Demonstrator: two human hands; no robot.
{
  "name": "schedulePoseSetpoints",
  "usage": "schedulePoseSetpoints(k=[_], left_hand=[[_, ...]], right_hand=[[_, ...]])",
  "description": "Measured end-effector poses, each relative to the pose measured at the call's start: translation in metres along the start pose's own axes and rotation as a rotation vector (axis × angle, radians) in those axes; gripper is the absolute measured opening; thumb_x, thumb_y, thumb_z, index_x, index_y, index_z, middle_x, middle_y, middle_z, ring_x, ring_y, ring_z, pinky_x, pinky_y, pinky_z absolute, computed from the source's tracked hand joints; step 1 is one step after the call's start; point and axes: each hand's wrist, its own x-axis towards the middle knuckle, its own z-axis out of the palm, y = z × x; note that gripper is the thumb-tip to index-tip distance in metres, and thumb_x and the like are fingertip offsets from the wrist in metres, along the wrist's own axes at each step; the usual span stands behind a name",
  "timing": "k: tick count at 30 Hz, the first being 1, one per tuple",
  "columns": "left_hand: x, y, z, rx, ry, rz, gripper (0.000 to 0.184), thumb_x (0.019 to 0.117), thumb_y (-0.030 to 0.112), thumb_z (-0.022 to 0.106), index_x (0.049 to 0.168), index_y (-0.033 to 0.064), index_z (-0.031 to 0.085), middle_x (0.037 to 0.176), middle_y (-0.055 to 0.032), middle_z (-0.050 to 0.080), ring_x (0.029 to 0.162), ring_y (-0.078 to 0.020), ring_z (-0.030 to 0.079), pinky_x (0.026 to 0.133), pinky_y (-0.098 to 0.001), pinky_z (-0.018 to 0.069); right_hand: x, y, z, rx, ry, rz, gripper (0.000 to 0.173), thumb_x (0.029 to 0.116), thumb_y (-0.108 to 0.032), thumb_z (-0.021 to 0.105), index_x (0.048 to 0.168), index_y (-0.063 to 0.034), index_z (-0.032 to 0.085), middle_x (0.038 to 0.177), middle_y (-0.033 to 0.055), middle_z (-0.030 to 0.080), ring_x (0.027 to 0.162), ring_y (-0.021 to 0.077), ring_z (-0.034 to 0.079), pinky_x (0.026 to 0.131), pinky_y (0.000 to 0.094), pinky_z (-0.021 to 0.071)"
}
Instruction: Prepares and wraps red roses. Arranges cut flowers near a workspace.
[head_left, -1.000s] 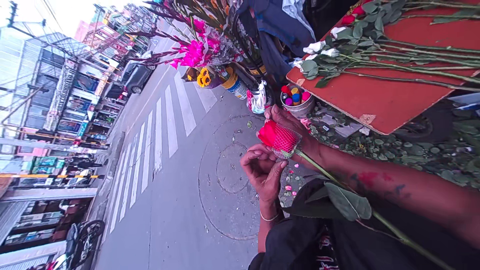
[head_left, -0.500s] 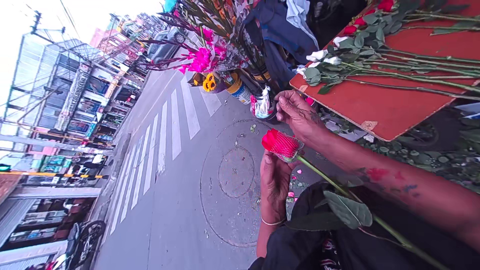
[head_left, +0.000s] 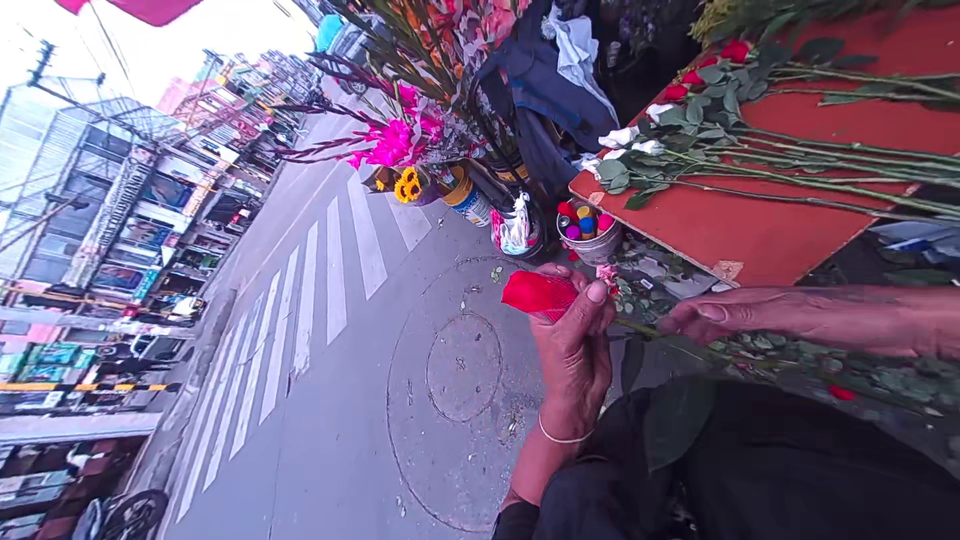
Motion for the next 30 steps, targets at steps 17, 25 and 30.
schedulePoseSetpoints(k=[17,25,30], left_hand=[[0.007,-0.008,-0.046,0.403,-0.331,-0.123,0.056,0.0672,0.000,0.091,0.114,0.0073,0.062,0.100,0.0000,0.071,0.091,-0.0055,0.068,0.086,-0.0252,0.0582],[0.013,0.001,-0.059,0.341,-0.471,-0.308,0.053,0.0683,0.000,0.090,0.114,0.0050,0.062,0.100,-0.0020,0.072,0.090,-0.0073,0.069,0.086,-0.0272,0.0580],[0.016,-0.003,-0.056,0.301,-0.418,-0.311,0.052,0.0686,-0.006,0.087,0.114,0.0000,0.063,0.104,-0.0059,0.073,0.097,-0.0114,0.070,0.091,-0.0314,0.0583]], right_hand=[[0.038,-0.066,0.026,-0.626,0.614,-1.012,0.018,0.0874,-0.025,0.077,0.090,-0.0077,0.073,0.097,0.0019,0.063,0.093,0.0019,0.058,0.077,0.0114,0.0477],[0.049,-0.063,0.025,-0.732,0.532,-0.977,0.013,0.0906,-0.023,0.072,0.093,-0.0108,0.076,0.100,0.0041,0.062,0.095,0.0053,0.056,0.079,0.0142,0.0462],[0.054,-0.063,0.023,-0.772,0.511,-0.994,0.012,0.0920,-0.021,0.069,0.091,-0.0131,0.077,0.091,0.0015,0.060,0.091,0.0052,0.056,0.074,0.0145,0.0446]])
